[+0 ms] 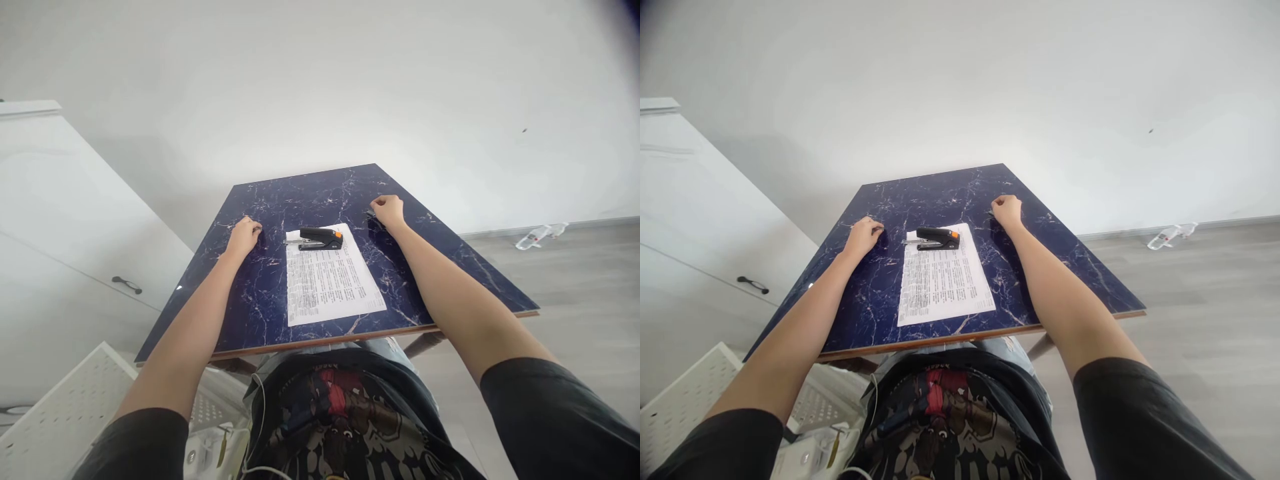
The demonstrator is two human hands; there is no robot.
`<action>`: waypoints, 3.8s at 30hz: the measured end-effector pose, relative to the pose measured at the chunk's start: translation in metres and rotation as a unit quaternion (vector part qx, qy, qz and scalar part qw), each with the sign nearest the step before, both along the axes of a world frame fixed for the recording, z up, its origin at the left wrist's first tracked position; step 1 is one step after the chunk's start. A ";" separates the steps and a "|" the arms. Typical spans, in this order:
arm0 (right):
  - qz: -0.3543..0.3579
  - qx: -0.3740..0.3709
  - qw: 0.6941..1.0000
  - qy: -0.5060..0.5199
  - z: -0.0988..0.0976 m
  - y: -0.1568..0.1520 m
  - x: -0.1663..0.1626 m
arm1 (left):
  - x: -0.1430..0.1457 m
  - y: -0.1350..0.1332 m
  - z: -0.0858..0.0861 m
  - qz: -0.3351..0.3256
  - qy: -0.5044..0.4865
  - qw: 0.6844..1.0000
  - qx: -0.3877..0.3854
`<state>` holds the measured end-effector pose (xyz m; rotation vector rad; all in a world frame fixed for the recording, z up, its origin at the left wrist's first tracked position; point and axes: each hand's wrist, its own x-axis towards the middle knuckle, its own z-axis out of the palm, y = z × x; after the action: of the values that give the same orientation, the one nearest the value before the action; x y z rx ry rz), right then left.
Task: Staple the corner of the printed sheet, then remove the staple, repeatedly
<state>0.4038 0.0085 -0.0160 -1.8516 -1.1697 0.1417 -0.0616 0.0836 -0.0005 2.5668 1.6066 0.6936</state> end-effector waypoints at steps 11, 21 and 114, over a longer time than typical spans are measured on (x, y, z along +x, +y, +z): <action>0.021 -0.004 1.000 -0.021 0.007 -0.003 -0.008 | 0.033 -0.036 0.008 -0.079 -0.171 0.982 -0.034; 0.041 -0.010 0.999 -0.030 0.003 0.000 -0.009 | 0.063 -0.067 0.010 -0.183 -0.228 0.950 -0.109; 0.270 -0.216 0.932 -0.108 0.058 -0.238 -0.013 | 0.056 -0.036 -0.011 -0.065 -0.243 0.965 -0.076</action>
<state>0.3906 -0.2297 0.0423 -1.8955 -1.9082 0.5553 -0.0056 0.0477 -0.0112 2.1440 1.2672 1.0383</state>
